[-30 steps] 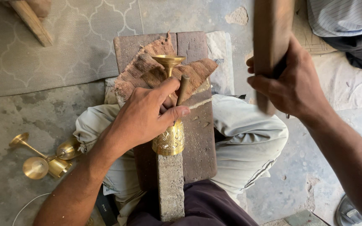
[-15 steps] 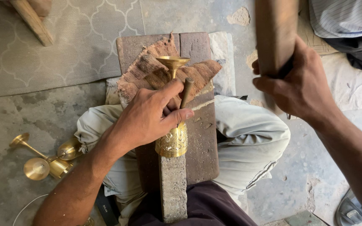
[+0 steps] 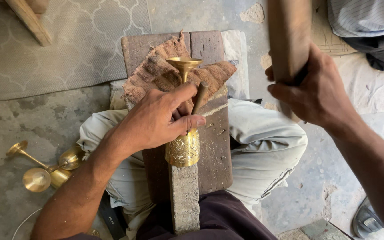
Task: The person sits on the floor holding a small chisel against the engraved base of a brass goblet and strikes the chisel with a wooden mallet, working the decorative pattern. They reposition the goblet and chisel repeatedly and rotate the piece to reach different areas.
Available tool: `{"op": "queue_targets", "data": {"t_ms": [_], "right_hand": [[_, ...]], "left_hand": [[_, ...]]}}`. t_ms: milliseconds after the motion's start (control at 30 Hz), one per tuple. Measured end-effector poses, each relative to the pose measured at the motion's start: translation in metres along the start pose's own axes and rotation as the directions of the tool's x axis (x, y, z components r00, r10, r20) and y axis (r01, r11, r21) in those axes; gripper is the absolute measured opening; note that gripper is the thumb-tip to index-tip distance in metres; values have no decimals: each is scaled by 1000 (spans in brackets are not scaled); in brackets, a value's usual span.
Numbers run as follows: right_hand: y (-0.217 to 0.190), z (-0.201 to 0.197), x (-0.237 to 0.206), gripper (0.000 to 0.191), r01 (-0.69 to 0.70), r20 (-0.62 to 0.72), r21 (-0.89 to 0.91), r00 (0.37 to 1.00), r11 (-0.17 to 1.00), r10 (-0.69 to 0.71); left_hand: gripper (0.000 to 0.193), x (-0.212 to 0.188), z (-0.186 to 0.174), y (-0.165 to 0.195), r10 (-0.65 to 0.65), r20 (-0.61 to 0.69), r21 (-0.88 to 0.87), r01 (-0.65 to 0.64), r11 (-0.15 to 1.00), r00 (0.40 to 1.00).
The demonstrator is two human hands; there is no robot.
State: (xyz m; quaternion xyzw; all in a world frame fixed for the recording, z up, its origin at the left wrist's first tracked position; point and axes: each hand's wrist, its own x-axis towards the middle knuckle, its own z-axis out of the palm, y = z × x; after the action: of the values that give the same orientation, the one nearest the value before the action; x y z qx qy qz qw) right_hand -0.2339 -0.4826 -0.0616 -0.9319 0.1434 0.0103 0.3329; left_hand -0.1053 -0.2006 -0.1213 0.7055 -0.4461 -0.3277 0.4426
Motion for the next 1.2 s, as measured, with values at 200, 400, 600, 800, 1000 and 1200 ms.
{"op": "queue_targets", "data": {"t_ms": [200,400,600,800,1000,1200], "right_hand": [[-6,4,-5,46,-122,-15,45,992,992,123],[-12,-3,-11,41,-17,7,-347,1000,938,21],[-13,-8,-28,45,45,30,-715,999,697,-33],[-22,7,-93,49,-236,46,391,970,890,237],[-29,83,-121,68,-358,299,743,933,566,199],[-46,108,-126,55,-394,365,777,917,491,158]], "left_hand": [[41,0,-4,-1,10,55,-49,-8,999,998],[41,2,-8,-2,23,91,-49,-19,999,996],[33,6,-5,-7,76,99,-56,-71,996,992],[30,-40,-13,-1,-14,-341,-256,-79,963,940],[32,-97,37,-6,-436,-178,-304,371,877,882],[32,-105,62,-11,-372,-273,-490,205,847,887]]}}
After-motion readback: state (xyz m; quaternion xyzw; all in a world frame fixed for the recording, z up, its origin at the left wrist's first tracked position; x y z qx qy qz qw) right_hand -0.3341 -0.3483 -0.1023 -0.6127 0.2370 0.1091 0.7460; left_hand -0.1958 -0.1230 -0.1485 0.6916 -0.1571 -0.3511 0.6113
